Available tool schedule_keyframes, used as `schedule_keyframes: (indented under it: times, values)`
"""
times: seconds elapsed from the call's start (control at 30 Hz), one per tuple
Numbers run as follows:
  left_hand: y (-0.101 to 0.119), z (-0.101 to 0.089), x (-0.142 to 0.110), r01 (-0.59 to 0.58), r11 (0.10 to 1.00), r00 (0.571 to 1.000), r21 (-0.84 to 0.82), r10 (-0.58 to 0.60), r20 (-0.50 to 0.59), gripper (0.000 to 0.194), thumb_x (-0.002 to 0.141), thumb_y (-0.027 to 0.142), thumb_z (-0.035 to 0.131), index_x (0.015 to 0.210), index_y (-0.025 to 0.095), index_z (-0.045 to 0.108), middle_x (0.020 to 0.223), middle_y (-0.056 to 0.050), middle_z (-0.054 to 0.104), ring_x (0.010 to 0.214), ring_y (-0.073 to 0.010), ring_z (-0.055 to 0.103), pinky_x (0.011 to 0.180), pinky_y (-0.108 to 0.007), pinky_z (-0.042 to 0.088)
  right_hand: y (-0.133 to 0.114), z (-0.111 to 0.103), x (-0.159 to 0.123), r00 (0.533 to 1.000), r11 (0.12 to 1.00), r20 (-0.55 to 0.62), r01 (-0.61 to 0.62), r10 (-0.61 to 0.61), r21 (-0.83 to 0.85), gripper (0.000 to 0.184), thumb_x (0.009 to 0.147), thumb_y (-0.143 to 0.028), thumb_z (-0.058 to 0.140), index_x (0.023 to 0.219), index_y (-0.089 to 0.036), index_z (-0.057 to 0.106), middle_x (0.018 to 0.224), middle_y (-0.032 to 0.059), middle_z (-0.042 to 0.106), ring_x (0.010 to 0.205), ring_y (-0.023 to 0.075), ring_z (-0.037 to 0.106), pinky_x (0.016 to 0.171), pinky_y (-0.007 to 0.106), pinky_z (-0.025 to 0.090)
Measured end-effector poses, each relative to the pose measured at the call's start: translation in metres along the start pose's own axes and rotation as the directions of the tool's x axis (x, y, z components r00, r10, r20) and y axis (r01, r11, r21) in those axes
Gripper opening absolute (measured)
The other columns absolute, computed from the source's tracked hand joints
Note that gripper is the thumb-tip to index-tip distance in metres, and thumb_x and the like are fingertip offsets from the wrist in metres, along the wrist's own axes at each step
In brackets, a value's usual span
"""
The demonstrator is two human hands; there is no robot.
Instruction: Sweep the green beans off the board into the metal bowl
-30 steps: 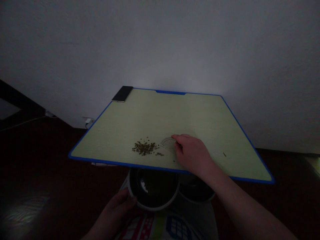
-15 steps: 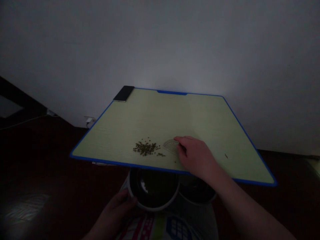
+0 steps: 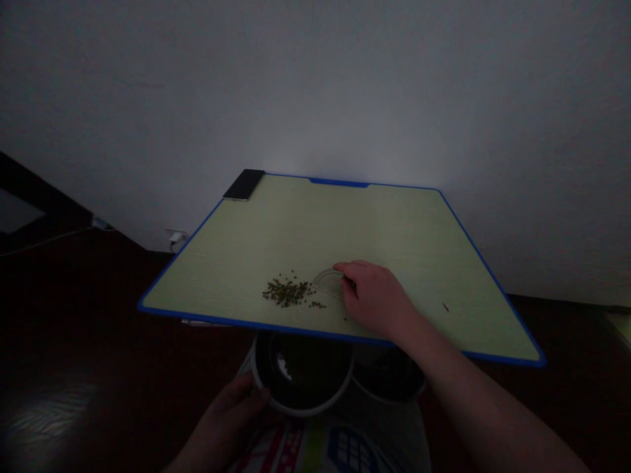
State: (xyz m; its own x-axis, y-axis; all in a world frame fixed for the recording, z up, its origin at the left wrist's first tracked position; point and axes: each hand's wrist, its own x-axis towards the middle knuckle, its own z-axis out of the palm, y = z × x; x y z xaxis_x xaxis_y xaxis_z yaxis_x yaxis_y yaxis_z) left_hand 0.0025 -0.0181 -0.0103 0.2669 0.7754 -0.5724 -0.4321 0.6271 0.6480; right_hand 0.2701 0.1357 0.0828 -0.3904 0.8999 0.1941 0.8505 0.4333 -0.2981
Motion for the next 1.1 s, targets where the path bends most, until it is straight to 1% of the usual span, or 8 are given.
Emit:
schedule_keyframes:
  times: [0.13, 0.3, 0.43, 0.53, 0.63, 0.8, 0.93, 1.1]
  values:
    - [0.002, 0.001, -0.001, 0.007, 1.0, 1.0, -0.007, -0.007, -0.001, 0.022, 0.081, 0.039, 0.092, 0.098, 0.025, 0.087, 0.109, -0.008, 0.093, 0.115, -0.0414, 0.083, 0.116, -0.062, 0.055, 0.002, -0.001, -0.002, 0.999, 1.0, 0.036, -0.006, 0.006, -0.003, 0.04, 0.099, -0.02, 0.051, 0.125, -0.018, 0.082, 0.115, 0.0125, 0.086, 0.102, 0.0284, 0.082, 0.092, 0.043, 0.065]
    - [-0.001, 0.001, -0.002, -0.011, 1.0, 1.0, -0.008, 0.011, -0.014, 0.027, 0.079, 0.041, 0.094, 0.098, 0.024, 0.087, 0.107, -0.009, 0.093, 0.112, -0.0414, 0.084, 0.115, -0.062, 0.056, 0.003, 0.001, 0.002, 0.999, 0.999, 0.017, -0.041, 0.041, -0.026, 0.04, 0.1, -0.022, 0.052, 0.126, -0.017, 0.082, 0.12, 0.0143, 0.085, 0.107, 0.0305, 0.081, 0.096, 0.046, 0.064]
    - [-0.003, 0.003, -0.002, 0.001, 1.0, 1.0, -0.018, -0.001, 0.002, 0.028, 0.079, 0.041, 0.094, 0.098, 0.023, 0.086, 0.105, -0.01, 0.093, 0.109, -0.0409, 0.085, 0.116, -0.063, 0.055, 0.004, 0.004, 0.01, 1.0, 1.0, 0.016, -0.003, 0.003, -0.005, 0.04, 0.1, -0.019, 0.051, 0.126, -0.016, 0.081, 0.12, 0.0141, 0.085, 0.108, 0.03, 0.081, 0.097, 0.046, 0.063]
    - [-0.002, 0.003, -0.002, 0.0, 1.0, 1.0, -0.007, 0.0, 0.007, 0.027, 0.079, 0.043, 0.094, 0.097, 0.024, 0.086, 0.108, -0.01, 0.093, 0.112, -0.0421, 0.084, 0.115, -0.063, 0.055, 0.006, 0.005, 0.012, 0.999, 0.999, 0.024, 0.042, -0.042, 0.018, 0.04, 0.1, -0.018, 0.051, 0.127, -0.018, 0.08, 0.12, 0.0125, 0.085, 0.108, 0.0289, 0.08, 0.096, 0.044, 0.063]
    - [-0.001, 0.002, -0.001, -0.002, 1.0, 1.0, -0.004, 0.002, 0.001, 0.026, 0.08, 0.043, 0.093, 0.098, 0.025, 0.086, 0.107, -0.009, 0.093, 0.113, -0.0419, 0.084, 0.115, -0.062, 0.055, 0.008, 0.002, 0.01, 0.997, 0.997, 0.029, 0.067, -0.068, 0.035, 0.041, 0.1, -0.017, 0.05, 0.127, -0.018, 0.081, 0.121, 0.0121, 0.085, 0.108, 0.0281, 0.08, 0.096, 0.043, 0.063]
    - [0.001, -0.002, 0.001, 0.0, 1.0, 1.0, 0.009, 0.0, -0.008, 0.031, 0.078, 0.043, 0.095, 0.101, 0.023, 0.087, 0.11, -0.01, 0.092, 0.114, -0.0419, 0.083, 0.114, -0.062, 0.057, 0.009, -0.003, 0.003, 0.994, 0.993, 0.045, 0.099, -0.102, 0.064, 0.04, 0.1, -0.016, 0.052, 0.126, -0.021, 0.082, 0.115, 0.0103, 0.086, 0.103, 0.0264, 0.081, 0.092, 0.042, 0.065]
    - [0.002, -0.002, 0.0, 0.002, 1.0, 1.0, 0.005, -0.002, -0.025, 0.029, 0.079, 0.042, 0.095, 0.1, 0.023, 0.088, 0.108, -0.01, 0.092, 0.112, -0.0412, 0.084, 0.115, -0.062, 0.057, 0.009, -0.004, -0.002, 0.994, 0.994, 0.051, 0.094, -0.097, 0.058, 0.04, 0.1, -0.017, 0.052, 0.126, -0.022, 0.082, 0.116, 0.0095, 0.086, 0.103, 0.0264, 0.081, 0.093, 0.042, 0.065]
    - [0.003, -0.001, -0.002, -0.004, 1.0, 1.0, 0.017, 0.005, -0.019, 0.028, 0.079, 0.042, 0.094, 0.098, 0.023, 0.087, 0.107, -0.01, 0.092, 0.115, -0.042, 0.083, 0.119, -0.063, 0.053, 0.009, -0.002, -0.002, 0.997, 0.996, 0.03, 0.071, -0.073, 0.049, 0.039, 0.101, -0.018, 0.051, 0.126, -0.018, 0.081, 0.118, 0.0116, 0.085, 0.105, 0.0268, 0.082, 0.094, 0.041, 0.065]
